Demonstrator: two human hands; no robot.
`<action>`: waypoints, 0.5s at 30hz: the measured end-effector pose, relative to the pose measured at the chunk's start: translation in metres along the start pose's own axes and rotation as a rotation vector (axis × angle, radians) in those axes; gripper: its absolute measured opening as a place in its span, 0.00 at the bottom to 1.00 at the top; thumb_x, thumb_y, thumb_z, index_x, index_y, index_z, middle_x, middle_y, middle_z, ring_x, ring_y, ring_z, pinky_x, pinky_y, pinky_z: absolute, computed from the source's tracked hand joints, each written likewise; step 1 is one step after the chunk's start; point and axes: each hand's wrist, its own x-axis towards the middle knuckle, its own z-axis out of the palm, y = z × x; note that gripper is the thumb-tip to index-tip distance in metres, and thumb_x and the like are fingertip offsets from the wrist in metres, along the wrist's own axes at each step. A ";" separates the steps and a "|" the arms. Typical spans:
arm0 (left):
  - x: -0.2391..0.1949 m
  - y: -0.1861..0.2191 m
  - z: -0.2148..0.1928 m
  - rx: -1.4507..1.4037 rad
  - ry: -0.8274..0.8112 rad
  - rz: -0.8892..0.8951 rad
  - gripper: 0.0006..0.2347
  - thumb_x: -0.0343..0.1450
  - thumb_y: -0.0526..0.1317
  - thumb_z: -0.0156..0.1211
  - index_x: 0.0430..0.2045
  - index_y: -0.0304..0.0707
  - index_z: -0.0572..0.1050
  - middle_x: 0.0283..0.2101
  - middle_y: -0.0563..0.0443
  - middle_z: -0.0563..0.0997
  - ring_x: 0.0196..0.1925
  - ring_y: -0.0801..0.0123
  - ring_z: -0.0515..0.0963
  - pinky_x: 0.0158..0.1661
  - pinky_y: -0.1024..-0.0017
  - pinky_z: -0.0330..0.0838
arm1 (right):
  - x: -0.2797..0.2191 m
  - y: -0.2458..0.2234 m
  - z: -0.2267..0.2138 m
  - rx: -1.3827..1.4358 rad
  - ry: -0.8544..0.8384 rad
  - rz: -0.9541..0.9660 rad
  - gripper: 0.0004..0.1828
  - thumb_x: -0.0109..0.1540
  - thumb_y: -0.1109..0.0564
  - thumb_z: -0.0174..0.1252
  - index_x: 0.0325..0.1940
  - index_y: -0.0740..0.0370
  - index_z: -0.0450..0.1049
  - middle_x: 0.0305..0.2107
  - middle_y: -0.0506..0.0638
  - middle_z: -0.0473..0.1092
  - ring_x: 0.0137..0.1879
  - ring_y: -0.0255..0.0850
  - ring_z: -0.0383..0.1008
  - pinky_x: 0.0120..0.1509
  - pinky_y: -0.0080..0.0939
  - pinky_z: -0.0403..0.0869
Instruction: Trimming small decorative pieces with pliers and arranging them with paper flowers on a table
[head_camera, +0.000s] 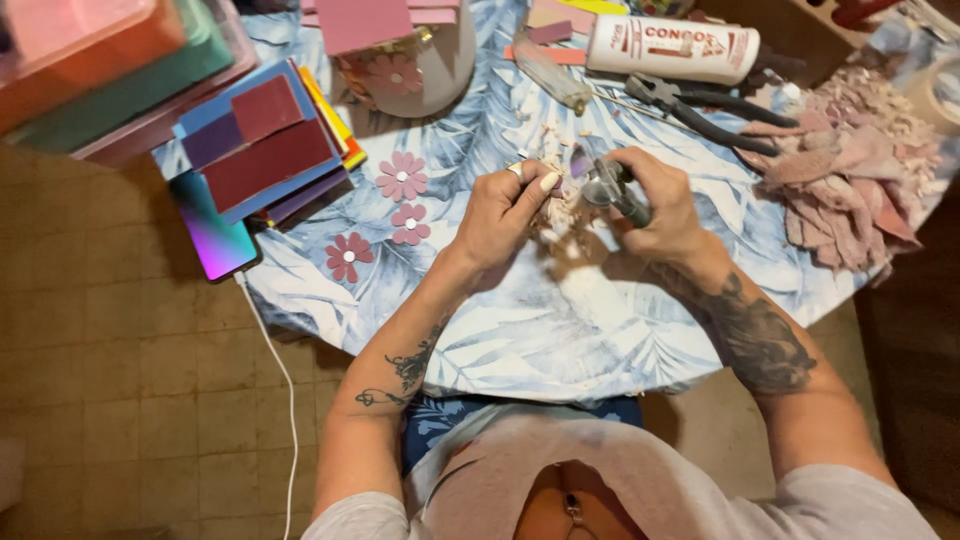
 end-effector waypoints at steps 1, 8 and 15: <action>0.000 0.001 -0.003 0.009 0.010 0.003 0.09 0.68 0.39 0.44 0.21 0.38 0.70 0.13 0.52 0.65 0.21 0.75 0.66 0.25 0.75 0.65 | 0.001 0.004 -0.005 0.007 -0.003 -0.012 0.16 0.50 0.59 0.57 0.39 0.70 0.67 0.25 0.57 0.66 0.29 0.48 0.67 0.35 0.41 0.67; 0.002 -0.005 -0.026 0.142 0.011 0.098 0.09 0.69 0.37 0.39 0.19 0.36 0.66 0.15 0.44 0.64 0.21 0.60 0.68 0.27 0.68 0.65 | -0.002 0.016 -0.028 -0.284 -0.268 0.117 0.16 0.49 0.61 0.55 0.40 0.69 0.68 0.27 0.62 0.66 0.32 0.59 0.68 0.35 0.51 0.67; 0.001 0.007 -0.024 0.146 -0.043 0.117 0.07 0.68 0.35 0.40 0.20 0.34 0.66 0.17 0.43 0.66 0.22 0.57 0.70 0.28 0.67 0.66 | -0.003 0.019 -0.023 -0.234 -0.368 0.234 0.18 0.47 0.61 0.54 0.41 0.69 0.68 0.28 0.65 0.67 0.34 0.61 0.68 0.36 0.53 0.67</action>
